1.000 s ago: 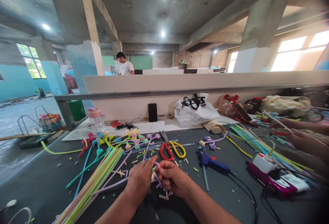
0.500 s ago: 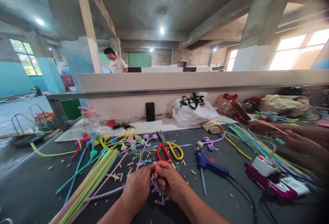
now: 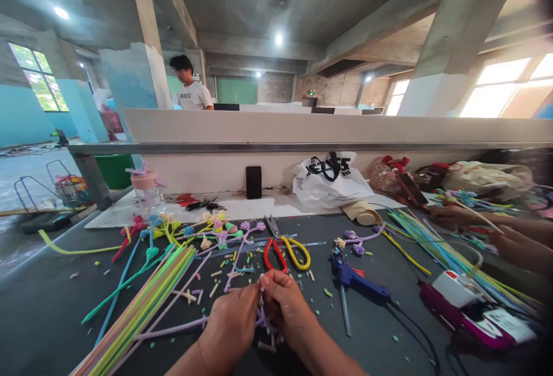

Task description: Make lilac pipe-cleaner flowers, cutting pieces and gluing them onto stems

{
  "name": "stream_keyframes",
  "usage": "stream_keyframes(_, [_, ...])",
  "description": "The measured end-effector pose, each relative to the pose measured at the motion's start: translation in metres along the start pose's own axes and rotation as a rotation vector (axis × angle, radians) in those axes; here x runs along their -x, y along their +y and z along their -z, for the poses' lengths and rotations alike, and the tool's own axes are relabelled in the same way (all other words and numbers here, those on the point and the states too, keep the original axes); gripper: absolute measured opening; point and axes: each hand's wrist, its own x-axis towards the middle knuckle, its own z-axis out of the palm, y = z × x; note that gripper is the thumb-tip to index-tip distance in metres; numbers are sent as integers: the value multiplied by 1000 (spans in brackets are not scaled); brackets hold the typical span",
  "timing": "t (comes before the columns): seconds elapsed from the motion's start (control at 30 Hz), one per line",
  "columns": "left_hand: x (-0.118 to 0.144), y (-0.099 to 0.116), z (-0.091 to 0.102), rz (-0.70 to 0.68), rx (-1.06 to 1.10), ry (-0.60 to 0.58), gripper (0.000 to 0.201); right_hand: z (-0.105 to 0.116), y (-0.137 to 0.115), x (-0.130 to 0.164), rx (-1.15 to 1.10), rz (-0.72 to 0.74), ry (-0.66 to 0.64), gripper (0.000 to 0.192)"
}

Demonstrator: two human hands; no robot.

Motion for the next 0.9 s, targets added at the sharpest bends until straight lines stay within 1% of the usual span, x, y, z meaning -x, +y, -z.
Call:
stream_keyframes(0.13, [0, 2, -3, -28, 58, 34, 25, -5, -1, 4, 30, 25, 89, 33])
stream_keyframes(0.27, [1, 3, -4, 20, 168, 54, 25, -9, -1, 6, 48, 41, 123, 30])
stream_keyframes(0.43, [-1, 5, 1, 99, 339, 57, 25, -4, 2, 3, 47, 72, 89, 28])
stream_keyframes(0.53, [-2, 5, 3, 119, 353, 65, 27, -3, 1, 2, 42, 43, 76, 27])
stream_keyframes(0.67, [-1, 2, 4, 103, 370, 110, 28, -5, -2, 5, 31, 14, 23, 26])
stream_keyframes(0.77, [0, 0, 4, 118, 375, 144, 27, -7, -4, 7, 47, 20, -35, 22])
stream_keyframes(0.9, [1, -1, 4, 119, 396, 138, 28, -6, -5, 6, 50, 41, -68, 20])
